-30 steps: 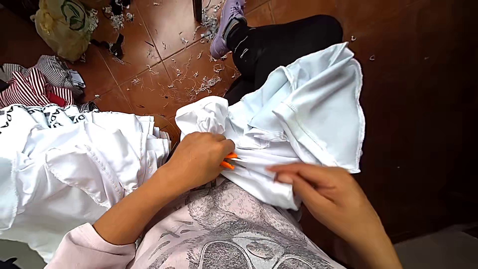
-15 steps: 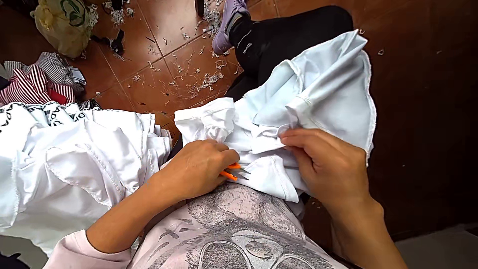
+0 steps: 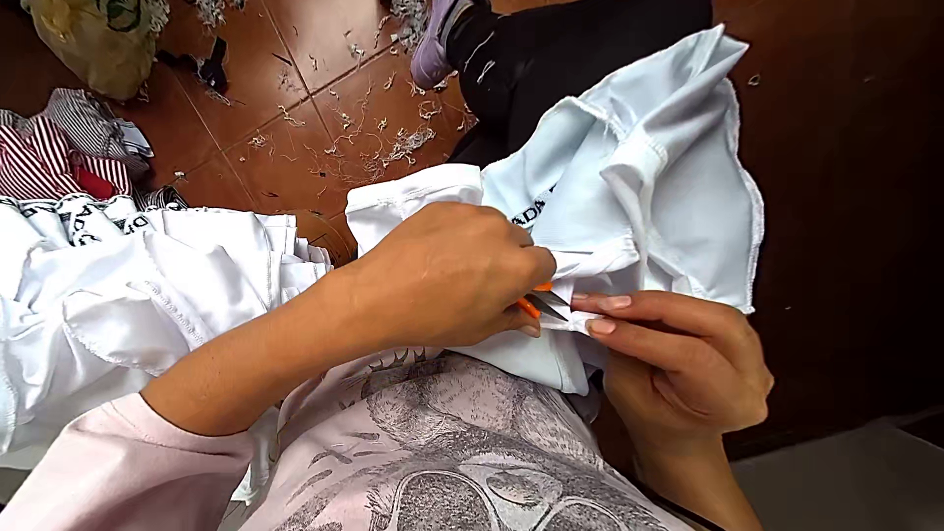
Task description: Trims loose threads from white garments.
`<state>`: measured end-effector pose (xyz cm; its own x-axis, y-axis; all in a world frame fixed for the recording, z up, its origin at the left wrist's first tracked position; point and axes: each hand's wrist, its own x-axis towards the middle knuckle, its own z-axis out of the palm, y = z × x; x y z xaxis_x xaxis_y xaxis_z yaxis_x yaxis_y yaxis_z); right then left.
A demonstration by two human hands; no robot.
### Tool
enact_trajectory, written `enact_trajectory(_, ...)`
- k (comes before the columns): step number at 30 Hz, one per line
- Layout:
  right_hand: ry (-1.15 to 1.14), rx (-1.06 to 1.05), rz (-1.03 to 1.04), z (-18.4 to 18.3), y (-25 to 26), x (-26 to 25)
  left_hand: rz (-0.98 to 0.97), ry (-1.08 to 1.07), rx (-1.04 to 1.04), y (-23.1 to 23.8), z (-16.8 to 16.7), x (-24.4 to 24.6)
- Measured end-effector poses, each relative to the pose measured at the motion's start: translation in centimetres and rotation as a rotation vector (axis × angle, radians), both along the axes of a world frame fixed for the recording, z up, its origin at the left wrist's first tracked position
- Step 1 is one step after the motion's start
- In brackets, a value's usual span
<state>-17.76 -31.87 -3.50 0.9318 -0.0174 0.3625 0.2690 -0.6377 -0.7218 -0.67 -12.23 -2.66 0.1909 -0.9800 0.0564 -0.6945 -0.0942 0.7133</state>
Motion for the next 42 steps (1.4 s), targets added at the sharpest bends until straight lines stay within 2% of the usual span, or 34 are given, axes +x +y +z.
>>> enact_trajectory(9, -0.024, 0.058, 0.093, -0.4, -1.2, 0.8, -0.172, -0.002, 0.033, -1.7, 1.4, 0.9)
enact_trajectory(19, 0.032, 0.157, 0.058, -1.2, -0.4, 1.1, -0.198, 0.088, -0.002, -2.0, -0.6, -0.4)
enact_trajectory(21, 0.067, 0.155, -0.057, -0.3, -1.2, 0.3, -0.140, 0.133, -0.052, -1.7, -0.9, -0.8)
enact_trajectory(24, 0.094, 0.161, -0.539, 0.6, -5.0, -3.4, 0.072, 0.298, -0.165, 0.3, -0.6, 0.1)
enact_trajectory(26, 0.252, 0.044, -0.787, 0.7, -6.6, -5.6, 0.250, 0.427, -0.224, 2.0, -1.0, 0.5)
enact_trajectory(27, 0.352, -0.084, -0.804, 0.9, -6.6, -6.1, 0.324, 0.487, -0.237, 2.7, -1.3, 0.4)
enact_trajectory(29, 0.346, -0.429, -0.645, 1.4, -4.8, -6.0, 0.430, 0.608, -0.261, 3.6, -2.1, -0.3)
enact_trajectory(31, 0.190, -0.586, -0.343, 1.6, -1.5, -4.2, 0.480, 0.696, -0.297, 3.9, -2.7, -1.3)
enact_trajectory(33, 0.148, -0.513, -0.115, 0.8, 2.1, -1.3, 0.506, 0.715, -0.309, 3.8, -3.1, -1.9)
enact_trajectory(36, 0.214, -0.478, 0.026, -1.1, 4.8, 2.0, 0.563, 0.706, -0.324, 3.7, -3.4, -2.4)
enact_trajectory(39, 0.295, -0.380, -0.020, -1.1, 4.6, 3.1, 0.594, 0.665, -0.303, 3.9, -3.7, -2.9)
enact_trajectory(42, 0.423, -0.116, -0.145, -0.2, 3.5, 2.6, 0.549, 0.467, -0.220, 4.2, -3.8, -3.4)
